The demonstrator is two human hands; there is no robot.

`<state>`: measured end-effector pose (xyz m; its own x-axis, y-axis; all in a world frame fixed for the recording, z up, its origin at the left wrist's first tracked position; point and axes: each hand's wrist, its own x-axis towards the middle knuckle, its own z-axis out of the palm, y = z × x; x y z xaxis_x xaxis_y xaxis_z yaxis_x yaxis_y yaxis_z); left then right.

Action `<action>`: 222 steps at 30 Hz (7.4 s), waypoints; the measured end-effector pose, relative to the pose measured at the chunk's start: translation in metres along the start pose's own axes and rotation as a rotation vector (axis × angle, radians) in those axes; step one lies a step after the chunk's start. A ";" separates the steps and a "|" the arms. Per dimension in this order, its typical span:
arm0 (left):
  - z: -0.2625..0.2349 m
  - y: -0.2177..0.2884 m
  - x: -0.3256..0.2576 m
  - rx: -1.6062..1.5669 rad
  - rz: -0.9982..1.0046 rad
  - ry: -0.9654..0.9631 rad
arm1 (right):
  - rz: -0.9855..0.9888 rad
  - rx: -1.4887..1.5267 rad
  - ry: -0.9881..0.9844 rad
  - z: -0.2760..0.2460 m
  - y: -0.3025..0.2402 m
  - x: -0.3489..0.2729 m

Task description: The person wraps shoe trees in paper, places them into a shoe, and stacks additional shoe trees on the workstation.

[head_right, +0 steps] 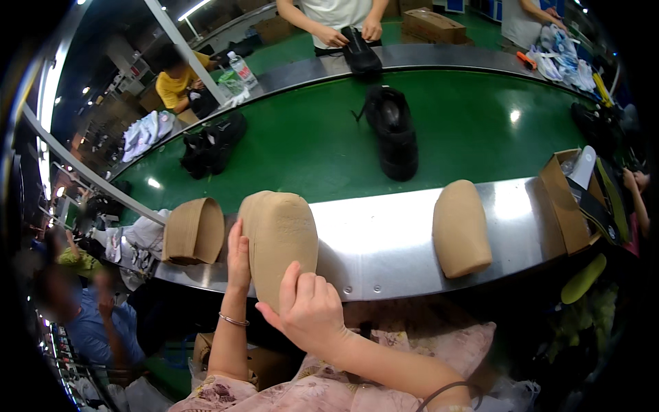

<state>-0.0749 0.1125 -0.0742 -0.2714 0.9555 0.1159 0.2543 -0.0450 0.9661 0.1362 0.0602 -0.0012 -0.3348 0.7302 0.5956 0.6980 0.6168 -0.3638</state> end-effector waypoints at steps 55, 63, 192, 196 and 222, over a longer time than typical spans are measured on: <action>0.363 0.108 -0.018 0.312 0.044 -0.631 | 0.644 0.321 -0.053 -0.104 0.254 -0.138; 0.370 0.125 -0.004 -0.325 -0.416 -0.588 | 0.921 1.380 0.439 -0.144 0.280 -0.114; 0.301 0.076 -0.161 -0.294 -0.528 -1.894 | 1.088 0.736 0.622 -0.136 0.069 -0.341; 0.298 0.059 -0.125 -0.430 -0.578 -2.048 | 0.937 0.794 0.694 -0.219 0.111 -0.279; 0.282 0.042 -0.159 -0.832 -1.172 -1.675 | 0.221 -0.416 0.047 -0.166 0.073 -0.226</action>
<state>0.2407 0.0406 -0.1177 0.9701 -0.0814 -0.2287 0.1574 0.9282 0.3372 0.3679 -0.1085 -0.0428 -0.1275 0.8105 0.5717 0.9467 0.2714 -0.1737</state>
